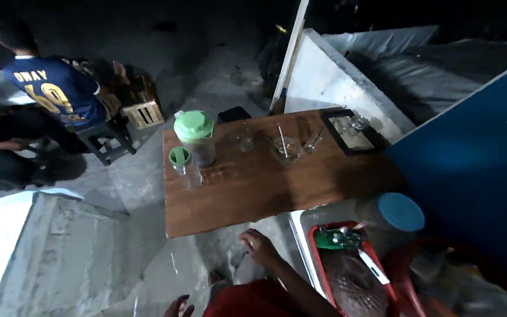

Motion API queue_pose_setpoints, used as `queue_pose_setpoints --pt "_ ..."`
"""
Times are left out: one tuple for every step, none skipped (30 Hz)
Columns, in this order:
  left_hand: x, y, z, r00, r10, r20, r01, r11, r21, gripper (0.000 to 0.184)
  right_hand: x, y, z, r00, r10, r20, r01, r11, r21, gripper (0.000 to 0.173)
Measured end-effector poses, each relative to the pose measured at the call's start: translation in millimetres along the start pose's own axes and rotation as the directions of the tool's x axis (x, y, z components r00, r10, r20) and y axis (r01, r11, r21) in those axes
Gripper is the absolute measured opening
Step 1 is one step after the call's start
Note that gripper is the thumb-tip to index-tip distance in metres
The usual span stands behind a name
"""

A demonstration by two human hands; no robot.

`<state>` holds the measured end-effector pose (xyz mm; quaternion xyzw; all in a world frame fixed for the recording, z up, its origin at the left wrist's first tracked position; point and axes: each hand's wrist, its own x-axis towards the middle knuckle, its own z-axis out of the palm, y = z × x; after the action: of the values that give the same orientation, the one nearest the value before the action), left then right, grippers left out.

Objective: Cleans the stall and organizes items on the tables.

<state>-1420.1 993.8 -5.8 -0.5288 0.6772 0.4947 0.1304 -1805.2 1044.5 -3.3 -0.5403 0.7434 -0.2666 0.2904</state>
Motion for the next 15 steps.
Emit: queue_pose_setpoints --pt "7.4 7.1 -8.2 0.999 0.039 -0.008 -0.039 0.999 0.011 0.055 2.8 -1.9 -3.2 0.998 -0.013 0.059 0.016 0.999 -0.043 0.031" --pt "15.9 19.4 -16.3 0.995 0.085 -0.056 -0.086 0.996 -0.015 0.054 8.5 -0.3 -8.7 0.996 -0.026 0.079 0.032 0.997 -0.073 0.031" --pt "25.5 34.8 -23.4 0.984 0.129 -0.124 -0.139 0.988 -0.07 0.051 16.6 4.1 -16.0 0.997 -0.028 0.072 0.034 0.995 -0.089 0.031" --pt "35.9 51.6 -29.1 0.969 0.158 -0.188 -0.185 0.974 -0.134 0.049 25.9 9.8 -25.1 0.998 -0.002 0.057 0.007 0.996 -0.093 0.031" --pt "47.6 68.3 -33.9 0.959 0.172 -0.225 -0.217 0.957 -0.19 0.047 35.7 16.0 -36.0 0.998 0.038 0.042 -0.034 0.996 -0.086 0.032" --pt "59.6 85.6 -38.9 0.954 0.185 -0.234 -0.239 0.944 -0.228 0.046 45.8 22.6 -47.2 0.997 0.073 0.014 -0.072 0.995 -0.068 0.032" --pt "71.8 102.3 -43.8 0.951 0.203 -0.232 -0.259 0.934 -0.245 0.046 56.3 29.2 -57.8 0.995 0.098 -0.022 -0.099 0.994 -0.052 0.032" --pt "85.1 118.4 -48.1 0.948 0.226 -0.226 -0.28 0.928 -0.248 0.046 67.8 37.2 -67.6 0.992 0.111 -0.06 -0.114 0.993 -0.038 0.032" --pt "99.1 135.4 -50.6 0.94 0.254 -0.228 -0.309 0.917 -0.254 0.046 80.0 46.5 -78.2 0.989 0.122 -0.084 -0.125 0.992 -0.029 0.032" --pt "112.3 153.8 -51.3 0.933 0.277 -0.231 -0.335 0.904 -0.265 0.044 91.6 56.6 -90.1 0.987 0.14 -0.08 -0.141 0.99 -0.013 0.032" --pt "125.8 173.1 -50.9 0.926 0.294 -0.238 -0.356 0.89 -0.284 0.042 103.7 67.7 -102.2 0.985 0.159 -0.061 -0.159 0.987 0.011 0.033" --pt "139.8 194.1 -49.9 0.921 0.306 -0.24 -0.371 0.876 -0.309 0.039 115.9 80.3 -114.1 0.983 0.178 -0.041 -0.177 0.984 0.024 0.034" --pt "153.5 216.6 -48.5 0.919 0.316 -0.236 -0.382 0.863 -0.332 0.038 126.3 91.5 -127.2 0.979 0.202 -0.019 -0.201 0.979 0.035 0.035" --pt "167.3 239.3 -46.7 0.916 0.33 -0.227 -0.393 0.851 -0.348 0.038 134.6 100.9 -140.5 0.973 0.232 -0.008 -0.232 0.972 0.05 0.036" --pt "182.3 261.3 -45.6 0.909 0.357 -0.213 -0.413 0.838 -0.357 0.038 141.4 108.9 -154.0 0.963 0.269 -0.012 -0.268 0.962 0.062 0.037"
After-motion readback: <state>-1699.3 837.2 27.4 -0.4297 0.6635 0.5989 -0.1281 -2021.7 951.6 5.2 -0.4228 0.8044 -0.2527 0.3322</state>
